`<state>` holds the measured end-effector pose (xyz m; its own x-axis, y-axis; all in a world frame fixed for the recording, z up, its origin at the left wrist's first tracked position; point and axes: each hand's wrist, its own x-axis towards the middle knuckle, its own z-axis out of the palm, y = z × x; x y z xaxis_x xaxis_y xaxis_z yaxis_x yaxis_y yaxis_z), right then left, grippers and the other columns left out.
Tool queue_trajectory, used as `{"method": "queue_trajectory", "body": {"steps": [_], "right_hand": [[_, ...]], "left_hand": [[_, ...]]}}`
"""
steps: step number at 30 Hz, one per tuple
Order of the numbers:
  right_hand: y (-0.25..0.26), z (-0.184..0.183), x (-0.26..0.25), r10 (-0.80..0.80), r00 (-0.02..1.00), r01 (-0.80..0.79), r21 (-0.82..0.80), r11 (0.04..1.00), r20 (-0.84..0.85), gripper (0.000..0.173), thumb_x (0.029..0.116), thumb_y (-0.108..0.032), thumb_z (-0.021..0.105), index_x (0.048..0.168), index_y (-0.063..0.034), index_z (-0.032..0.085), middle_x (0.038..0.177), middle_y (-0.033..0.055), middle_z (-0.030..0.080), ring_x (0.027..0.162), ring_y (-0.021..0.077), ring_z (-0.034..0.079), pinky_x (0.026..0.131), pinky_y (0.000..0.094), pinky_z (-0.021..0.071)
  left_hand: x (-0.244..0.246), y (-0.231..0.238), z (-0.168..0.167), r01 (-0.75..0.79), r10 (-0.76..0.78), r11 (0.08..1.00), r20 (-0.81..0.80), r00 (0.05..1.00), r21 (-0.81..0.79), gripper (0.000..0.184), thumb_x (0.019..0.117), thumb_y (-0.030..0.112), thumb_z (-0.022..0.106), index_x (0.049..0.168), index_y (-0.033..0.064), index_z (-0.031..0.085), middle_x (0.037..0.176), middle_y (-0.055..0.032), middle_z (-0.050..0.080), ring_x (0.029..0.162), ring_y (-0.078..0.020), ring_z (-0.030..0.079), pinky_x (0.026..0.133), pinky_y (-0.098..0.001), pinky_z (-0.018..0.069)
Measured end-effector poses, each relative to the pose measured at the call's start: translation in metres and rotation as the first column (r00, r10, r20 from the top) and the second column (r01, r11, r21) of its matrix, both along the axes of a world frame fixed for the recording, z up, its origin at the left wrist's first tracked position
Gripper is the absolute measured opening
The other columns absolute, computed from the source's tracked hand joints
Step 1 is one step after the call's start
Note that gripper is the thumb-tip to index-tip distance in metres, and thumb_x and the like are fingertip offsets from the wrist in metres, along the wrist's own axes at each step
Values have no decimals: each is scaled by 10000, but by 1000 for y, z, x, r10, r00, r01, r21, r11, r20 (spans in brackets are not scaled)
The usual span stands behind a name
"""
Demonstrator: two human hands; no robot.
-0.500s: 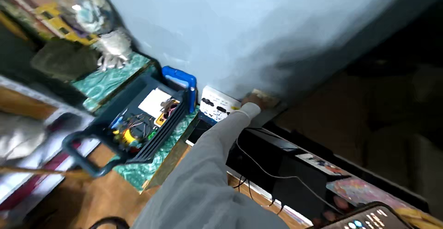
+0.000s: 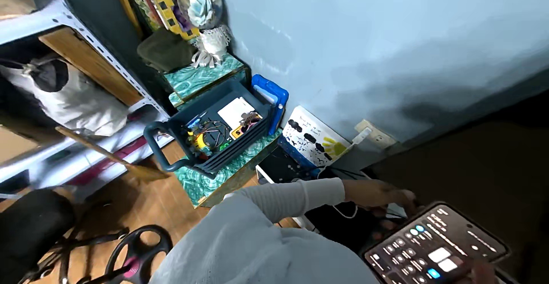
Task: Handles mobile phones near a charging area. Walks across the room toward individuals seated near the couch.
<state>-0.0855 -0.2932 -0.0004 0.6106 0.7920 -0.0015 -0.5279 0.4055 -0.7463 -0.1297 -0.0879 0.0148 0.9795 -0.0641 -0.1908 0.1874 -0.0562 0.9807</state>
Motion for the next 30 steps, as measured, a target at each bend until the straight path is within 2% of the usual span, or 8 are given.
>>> {"method": "queue_trajectory", "body": {"steps": [1,5,9,11,17,21,26,30], "right_hand": [[8,-1,3,78,996,-76,32,997,-44,413,966,-504,552,1204,-225,742,1152,76,755,1028,251,742,854,445,623],[49,-9,14,228,972,-221,123,967,-47,638,976,-578,489,1447,-154,568,1423,158,597,1163,344,669,926,526,577],[107,-2,9,94,995,-89,114,989,-37,552,948,-517,563,1336,-129,606,1385,183,609,1109,346,685,855,496,601],[136,3,10,199,979,-192,144,971,-39,578,958,-524,555,1384,-138,612,1396,147,615,1134,306,682,917,469,587],[217,4,10,254,967,-248,161,955,-17,616,952,-570,547,1373,-125,618,1412,144,604,1180,326,661,962,518,562],[265,12,5,237,969,-228,117,967,-69,576,927,-533,614,1323,-115,642,1309,122,662,1135,297,679,955,497,568],[302,1,16,283,957,-267,195,944,-58,636,905,-498,661,1376,-76,589,1315,142,644,1161,319,662,1011,511,540],[330,-14,17,292,953,-263,258,929,-77,643,953,-527,540,1365,-34,565,1314,177,633,1174,338,651,1000,514,545]], "left_hand": [[-3,12,-2,-10,8,998,31,999,57,463,1140,284,341,1243,-52,642,1013,-154,672,789,-150,583,743,-318,501],[-26,70,-9,-122,79,983,290,954,134,346,1088,158,459,968,-80,679,812,-51,638,672,-13,489,641,-206,415],[-65,143,4,-192,126,973,402,907,127,281,1066,115,490,1068,-97,675,967,-93,692,816,-10,580,750,-193,476],[-86,177,10,-240,164,962,433,886,127,280,1057,106,509,1107,-119,669,1040,-143,713,922,-51,637,853,-226,510],[-136,250,-7,-530,491,848,415,766,-24,264,1061,38,453,1145,-102,661,805,-38,626,652,0,512,613,-161,443],[-155,285,-32,-633,641,760,331,693,-145,250,1047,49,479,1200,-86,623,810,-28,605,666,-10,515,634,-177,453],[-165,310,-44,-384,356,835,144,923,395,360,1110,170,421,1236,-98,625,1112,-257,685,1038,-338,671,956,-494,506],[-166,293,-48,-363,347,893,108,932,265,349,1115,95,369,1336,-88,568,978,-225,705,798,-268,691,754,-396,574]]}}
